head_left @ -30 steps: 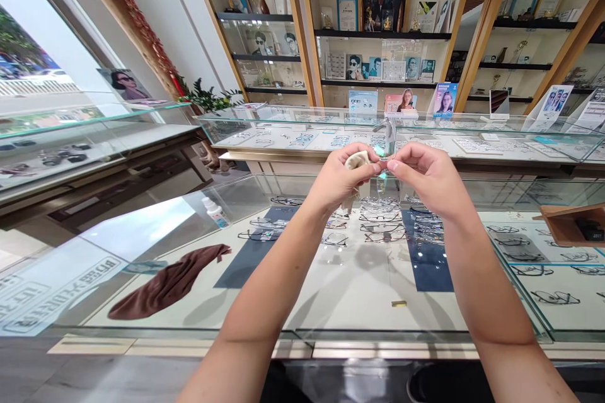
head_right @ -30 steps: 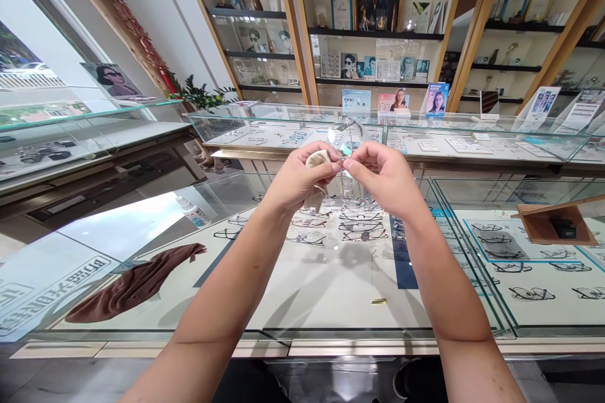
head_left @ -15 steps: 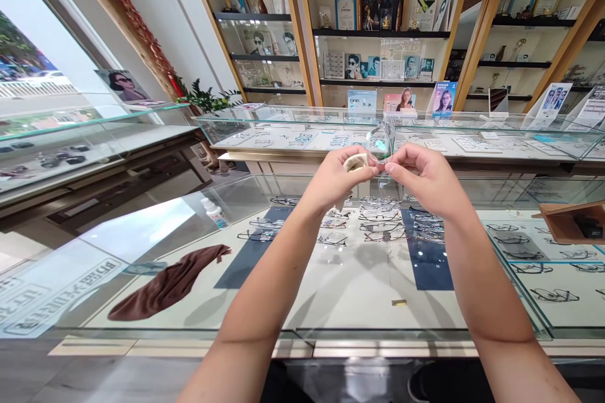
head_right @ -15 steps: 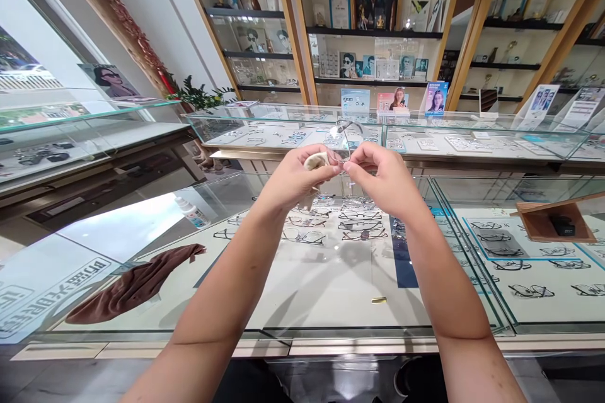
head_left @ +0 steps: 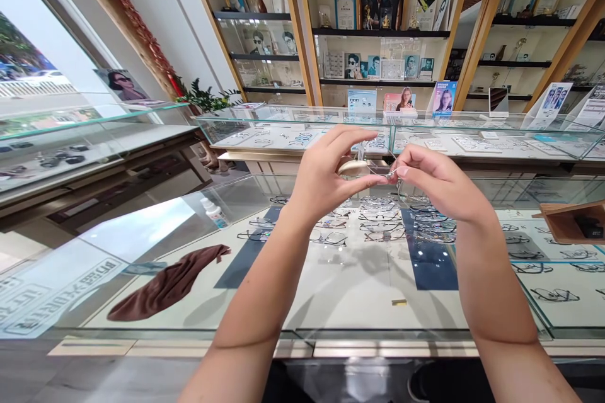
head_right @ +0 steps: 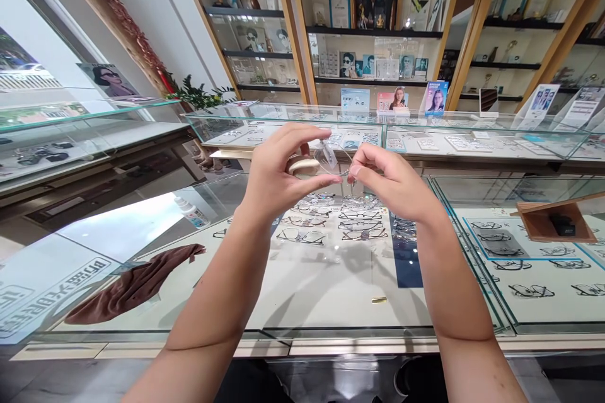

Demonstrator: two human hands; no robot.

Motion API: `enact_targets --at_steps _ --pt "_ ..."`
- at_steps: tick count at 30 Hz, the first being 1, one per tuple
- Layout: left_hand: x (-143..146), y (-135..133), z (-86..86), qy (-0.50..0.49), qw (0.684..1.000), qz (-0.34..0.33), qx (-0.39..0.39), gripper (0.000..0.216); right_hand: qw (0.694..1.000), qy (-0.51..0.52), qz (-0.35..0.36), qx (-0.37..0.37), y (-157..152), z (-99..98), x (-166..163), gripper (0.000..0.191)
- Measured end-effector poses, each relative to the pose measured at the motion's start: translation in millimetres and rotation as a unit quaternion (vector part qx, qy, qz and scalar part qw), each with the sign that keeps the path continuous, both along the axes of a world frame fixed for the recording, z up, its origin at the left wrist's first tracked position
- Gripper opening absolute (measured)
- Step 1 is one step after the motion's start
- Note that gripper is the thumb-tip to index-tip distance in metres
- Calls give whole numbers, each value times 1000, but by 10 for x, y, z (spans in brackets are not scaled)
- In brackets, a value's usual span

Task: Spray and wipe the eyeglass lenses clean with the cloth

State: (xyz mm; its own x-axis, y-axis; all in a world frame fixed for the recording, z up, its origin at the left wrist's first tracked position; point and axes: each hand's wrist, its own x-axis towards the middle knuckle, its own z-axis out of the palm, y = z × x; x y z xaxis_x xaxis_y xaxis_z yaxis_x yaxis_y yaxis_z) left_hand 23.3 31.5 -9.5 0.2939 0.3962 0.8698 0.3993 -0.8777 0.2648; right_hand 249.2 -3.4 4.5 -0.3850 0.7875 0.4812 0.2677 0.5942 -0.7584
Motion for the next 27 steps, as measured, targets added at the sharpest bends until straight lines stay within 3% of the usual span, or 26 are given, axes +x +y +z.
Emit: enact_targets --at_steps 8,12,15,20,27 --pt "27 -8 0 -34 999 3 8 55 994 32 -63 82 -36 48 -48 17" --pt "33 -12 0 -85 995 47 32 56 949 154 -189 198 39 25 15 10" --pt "36 -35 -7 -130 987 82 54 54 926 162 -247 234 78 19 82 6" --pt "33 -76 -35 -183 973 106 90 51 925 161 -241 244 37 35 85 7" --pt "-30 -44 -64 -147 987 62 23 53 929 144 -231 250 -76 36 4 10"
